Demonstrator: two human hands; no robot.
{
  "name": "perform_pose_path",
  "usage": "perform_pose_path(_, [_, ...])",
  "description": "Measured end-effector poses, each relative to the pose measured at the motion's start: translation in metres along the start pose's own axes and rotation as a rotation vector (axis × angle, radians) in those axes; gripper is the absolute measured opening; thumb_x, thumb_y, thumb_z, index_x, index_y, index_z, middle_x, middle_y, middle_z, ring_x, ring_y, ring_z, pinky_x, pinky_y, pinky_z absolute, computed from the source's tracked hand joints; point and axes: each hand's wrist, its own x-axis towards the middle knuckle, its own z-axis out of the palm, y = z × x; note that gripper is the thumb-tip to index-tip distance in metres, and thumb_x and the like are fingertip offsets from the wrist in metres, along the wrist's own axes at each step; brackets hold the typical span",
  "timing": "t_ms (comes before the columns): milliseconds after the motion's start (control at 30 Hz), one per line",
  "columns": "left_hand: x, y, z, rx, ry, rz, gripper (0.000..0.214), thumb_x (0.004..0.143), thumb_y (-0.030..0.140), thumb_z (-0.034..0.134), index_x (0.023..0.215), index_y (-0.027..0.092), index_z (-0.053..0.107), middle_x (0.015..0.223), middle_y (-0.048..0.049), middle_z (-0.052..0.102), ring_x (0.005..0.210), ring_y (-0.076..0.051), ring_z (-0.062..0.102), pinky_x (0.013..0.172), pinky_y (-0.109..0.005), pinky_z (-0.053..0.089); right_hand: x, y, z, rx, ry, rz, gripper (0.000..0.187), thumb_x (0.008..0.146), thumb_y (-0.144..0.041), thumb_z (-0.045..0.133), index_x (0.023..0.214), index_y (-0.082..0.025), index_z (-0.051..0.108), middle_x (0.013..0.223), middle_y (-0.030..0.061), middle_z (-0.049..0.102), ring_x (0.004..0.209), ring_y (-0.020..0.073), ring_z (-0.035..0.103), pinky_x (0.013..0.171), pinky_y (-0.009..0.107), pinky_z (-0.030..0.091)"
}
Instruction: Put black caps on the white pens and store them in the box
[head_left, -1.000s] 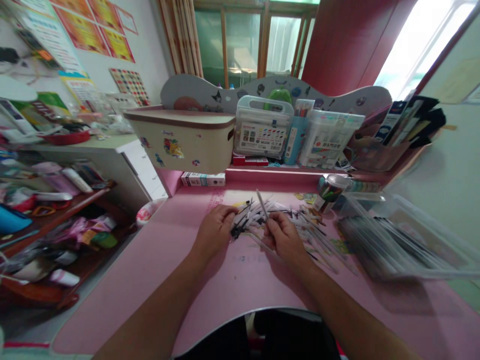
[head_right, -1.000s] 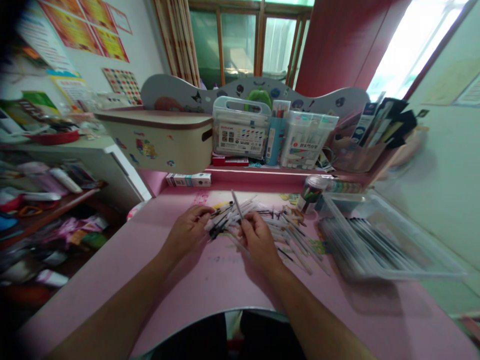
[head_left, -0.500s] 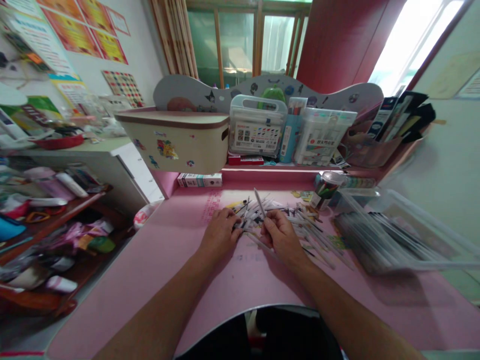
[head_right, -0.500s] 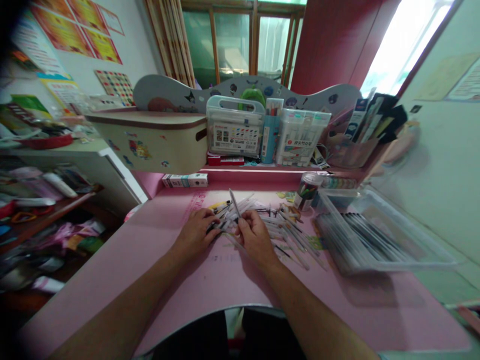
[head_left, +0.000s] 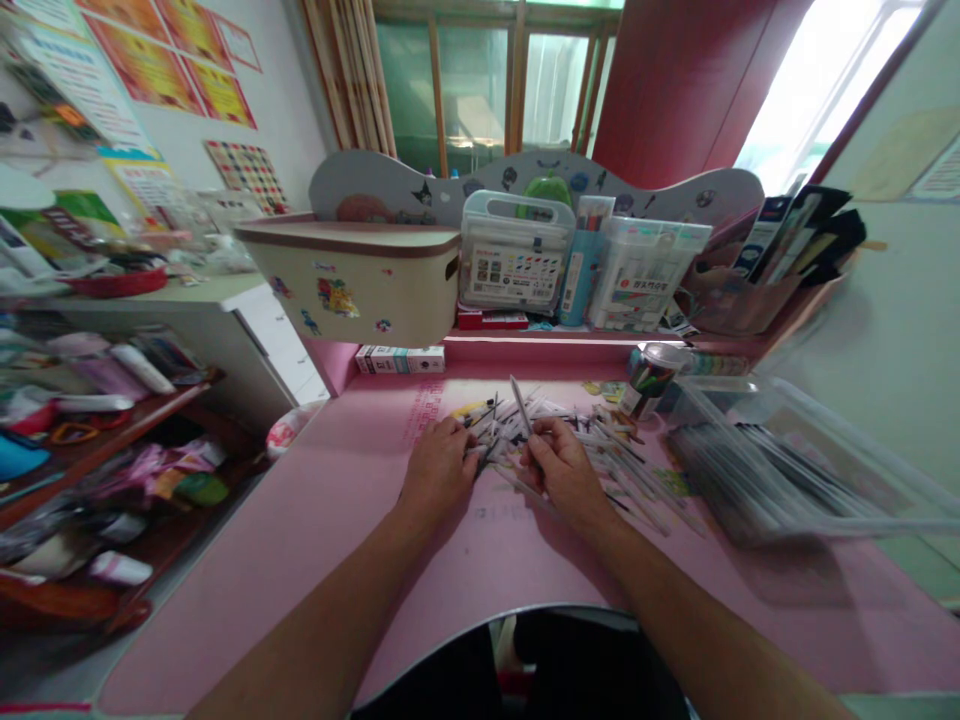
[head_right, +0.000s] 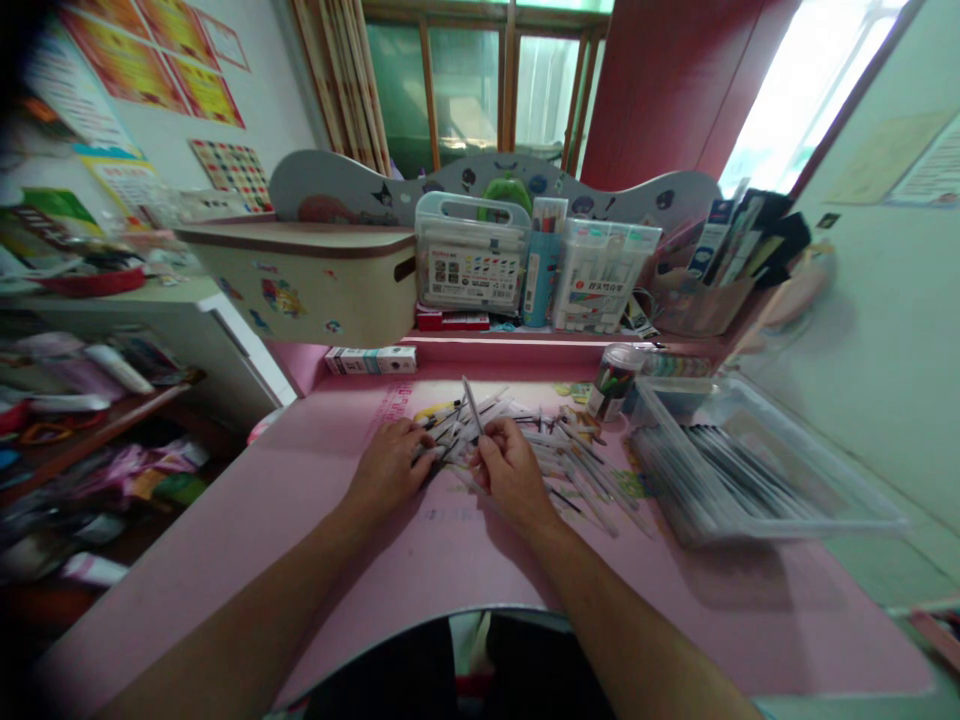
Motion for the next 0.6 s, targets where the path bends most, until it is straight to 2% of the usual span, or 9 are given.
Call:
perform_pose_path(167, [0.0,0.002,-0.01,-0.212,0.099,-0.087,0.01,0.083,0.016,0.057,0.084,0.019,0.067,0.09,-0.009,0.067,0.091,-0.026,0.059,0.088,-0.041,0.045,-0.001,0.0,0.0,0.043,-0.039,0.006,0.037,0.079,-0.035,0.061,0.111,-0.022,0.05,0.07,-0.0065,0.058,0.042,0.0073,0.046,0.036,0.019,0.039])
perform_pose_path(267, [0.001,0.007,-0.018,-0.598,0.118,-0.224,0.005,0.083,0.022,0.062,0.086,0.019,0.065,0.085,-0.0048,0.067,0.08,-0.02,0.061,0.076,-0.033,0.048,-0.002,0.0,-0.001,0.0,-0.078,0.03,0.042,0.079,-0.033,0.061,0.117,-0.021,0.052,0.069,-0.0058,0.058,0.043,0.0093,0.051,0.035,0.02,0.041])
perform_pose_path(367, [0.004,0.012,-0.022,-1.107,0.127,-0.391,0.022,0.081,0.023,0.065,0.103,0.021,0.064,0.081,0.0006,0.064,0.066,-0.012,0.059,0.06,-0.022,0.046,-0.004,0.002,-0.002,-0.019,-0.139,0.061,0.028,0.077,-0.027,0.054,0.104,-0.022,0.053,0.059,-0.0088,0.052,0.038,0.0094,0.048,0.034,0.02,0.039])
perform_pose_path(433, [0.005,0.013,-0.022,-1.331,0.114,-0.515,0.032,0.078,0.019,0.068,0.11,0.02,0.064,0.077,0.0025,0.063,0.059,-0.008,0.055,0.055,-0.017,0.043,-0.007,0.004,0.0,-0.011,-0.17,0.096,0.019,0.074,-0.022,0.052,0.094,-0.023,0.05,0.056,-0.0099,0.049,0.036,0.0081,0.044,0.034,0.019,0.036])
perform_pose_path(533, [0.005,0.012,-0.022,-1.479,0.091,-0.62,0.027,0.076,0.015,0.068,0.103,0.017,0.065,0.074,0.0016,0.064,0.058,-0.006,0.058,0.056,-0.015,0.047,-0.012,0.004,0.003,-0.017,-0.202,0.13,0.009,0.079,-0.025,0.052,0.086,-0.024,0.046,0.053,-0.0108,0.043,0.036,0.0074,0.039,0.035,0.018,0.032])
perform_pose_path(600, [0.005,0.009,-0.022,-1.522,0.093,-0.64,0.022,0.076,0.014,0.069,0.097,0.017,0.062,0.076,-0.0003,0.067,0.063,-0.009,0.064,0.06,-0.018,0.052,-0.014,0.002,0.005,-0.081,-0.242,0.122,0.011,0.085,-0.032,0.051,0.082,-0.024,0.046,0.051,-0.0096,0.043,0.039,0.0088,0.04,0.038,0.019,0.033])
